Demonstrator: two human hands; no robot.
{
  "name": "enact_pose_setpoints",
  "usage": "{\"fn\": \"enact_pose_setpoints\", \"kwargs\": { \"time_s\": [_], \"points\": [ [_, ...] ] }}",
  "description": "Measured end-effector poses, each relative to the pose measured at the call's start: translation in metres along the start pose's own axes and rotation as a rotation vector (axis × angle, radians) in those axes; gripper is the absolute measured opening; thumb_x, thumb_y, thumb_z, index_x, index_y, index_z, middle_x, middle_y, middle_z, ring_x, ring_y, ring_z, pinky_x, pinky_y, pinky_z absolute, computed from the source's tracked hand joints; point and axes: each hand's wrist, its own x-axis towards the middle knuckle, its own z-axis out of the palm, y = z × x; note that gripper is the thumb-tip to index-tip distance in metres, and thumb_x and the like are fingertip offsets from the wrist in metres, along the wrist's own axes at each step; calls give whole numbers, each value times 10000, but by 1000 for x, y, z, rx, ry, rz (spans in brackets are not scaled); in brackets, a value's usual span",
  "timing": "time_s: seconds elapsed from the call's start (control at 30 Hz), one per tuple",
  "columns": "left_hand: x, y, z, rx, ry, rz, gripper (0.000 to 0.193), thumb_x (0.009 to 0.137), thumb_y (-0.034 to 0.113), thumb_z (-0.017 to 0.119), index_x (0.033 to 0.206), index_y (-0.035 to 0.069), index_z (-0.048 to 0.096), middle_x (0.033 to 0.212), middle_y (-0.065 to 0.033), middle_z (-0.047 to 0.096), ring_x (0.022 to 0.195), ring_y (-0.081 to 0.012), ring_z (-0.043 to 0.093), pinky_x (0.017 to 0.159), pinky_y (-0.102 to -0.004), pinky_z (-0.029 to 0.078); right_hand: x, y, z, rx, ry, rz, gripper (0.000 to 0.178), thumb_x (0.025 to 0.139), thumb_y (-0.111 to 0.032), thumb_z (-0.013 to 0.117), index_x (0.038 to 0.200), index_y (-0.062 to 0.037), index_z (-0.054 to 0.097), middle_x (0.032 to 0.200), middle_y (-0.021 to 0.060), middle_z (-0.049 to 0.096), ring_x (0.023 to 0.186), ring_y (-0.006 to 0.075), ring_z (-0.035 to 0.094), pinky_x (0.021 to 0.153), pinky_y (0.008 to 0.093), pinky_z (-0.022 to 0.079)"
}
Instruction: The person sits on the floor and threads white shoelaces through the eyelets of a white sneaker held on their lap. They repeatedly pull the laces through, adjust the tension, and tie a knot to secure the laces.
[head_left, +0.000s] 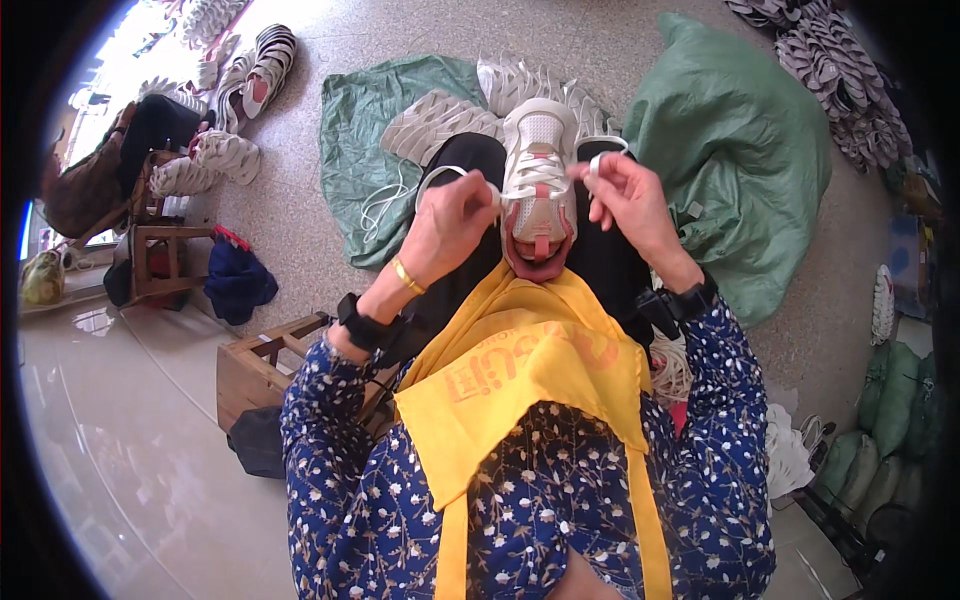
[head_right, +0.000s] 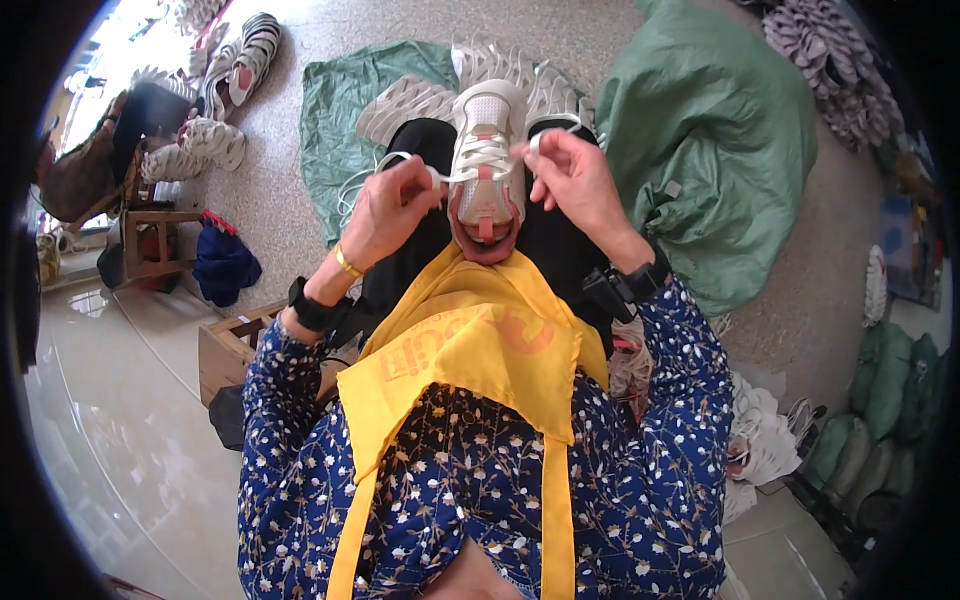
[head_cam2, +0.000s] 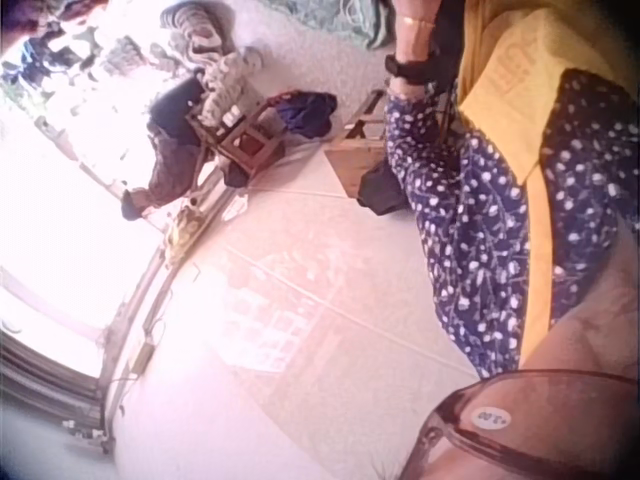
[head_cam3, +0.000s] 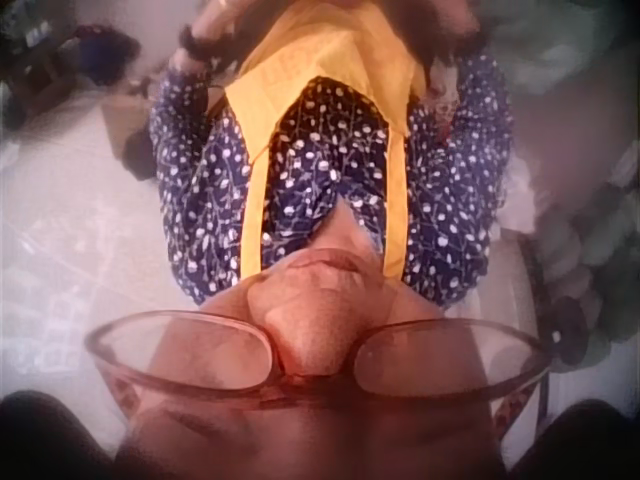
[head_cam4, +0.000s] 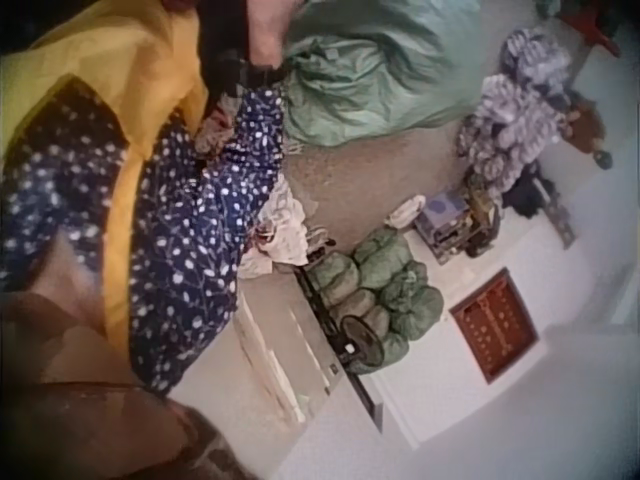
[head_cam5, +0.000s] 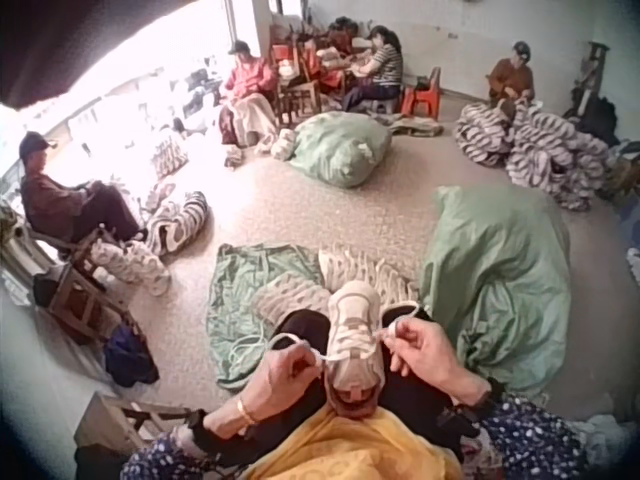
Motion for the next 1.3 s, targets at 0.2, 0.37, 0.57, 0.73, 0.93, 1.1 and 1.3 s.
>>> {"fn": "enact_pose_setpoints", "kwargs": {
  "time_s": [0.2, 0.37, 0.57, 0.73, 0.93, 1.1, 1.3],
  "points": [
    [14, -31, 21, -164, 250, 22, 152, 879, 73, 717, 875, -5, 588, 756, -115, 695, 676, -202, 702, 635, -311, 536, 0, 4, 3, -66, 82, -89, 81, 974, -86, 687, 984, -6, 690, 972, 6, 734, 740, 29, 628, 631, 210, 532],
    [16, -39, 25, -301, 213, -60, 135, 875, 51, 708, 864, -3, 585, 756, -92, 714, 688, -150, 699, 640, -293, 539, -14, 12, 9, 36, 89, -35, 56, 942, -38, 711, 981, -2, 690, 902, -1, 716, 802, 46, 653, 715, 230, 563],
    [15, -39, 28, -416, 187, -77, 130, 876, 25, 702, 861, -4, 576, 775, -62, 717, 714, -112, 696, 651, -263, 538, -15, 21, 10, -42, 147, -132, 30, 927, 6, 711, 948, 0, 691, 916, 16, 725, 820, 75, 684, 722, 250, 585],
    [15, -37, 27, -383, 170, -69, 123, 881, 17, 695, 872, -3, 574, 786, -60, 712, 723, -111, 698, 657, -254, 538, -13, 19, 13, 91, 162, -75, 33, 927, 35, 696, 939, 7, 682, 918, 33, 721, 838, 88, 691, 772, 262, 604],
    [14, -33, 25, -416, 152, -90, 101, 886, -1, 672, 881, -8, 571, 818, -64, 719, 765, -120, 718, 693, -253, 562, -12, 27, 14, 52, 174, -89, 76, 922, 28, 712, 977, 4, 666, 928, 41, 711, 846, 101, 694, 801, 271, 607],
    [13, -28, 25, -454, 139, -119, 91, 904, -19, 650, 895, -21, 560, 858, -79, 725, 810, -131, 734, 736, -259, 596, -11, 26, 17, 26, 205, -87, 75, 926, 24, 711, 977, 10, 658, 919, 46, 710, 841, 103, 695, 802, 265, 604],
    [13, -28, 25, -488, 136, -117, 83, 918, -30, 637, 904, -25, 555, 875, -85, 722, 839, -142, 736, 744, -264, 607, -12, 25, 24, 9, 252, -139, 76, 917, 38, 711, 955, 18, 649, 893, 36, 708, 826, 93, 693, 781, 251, 597]
  ]
}}
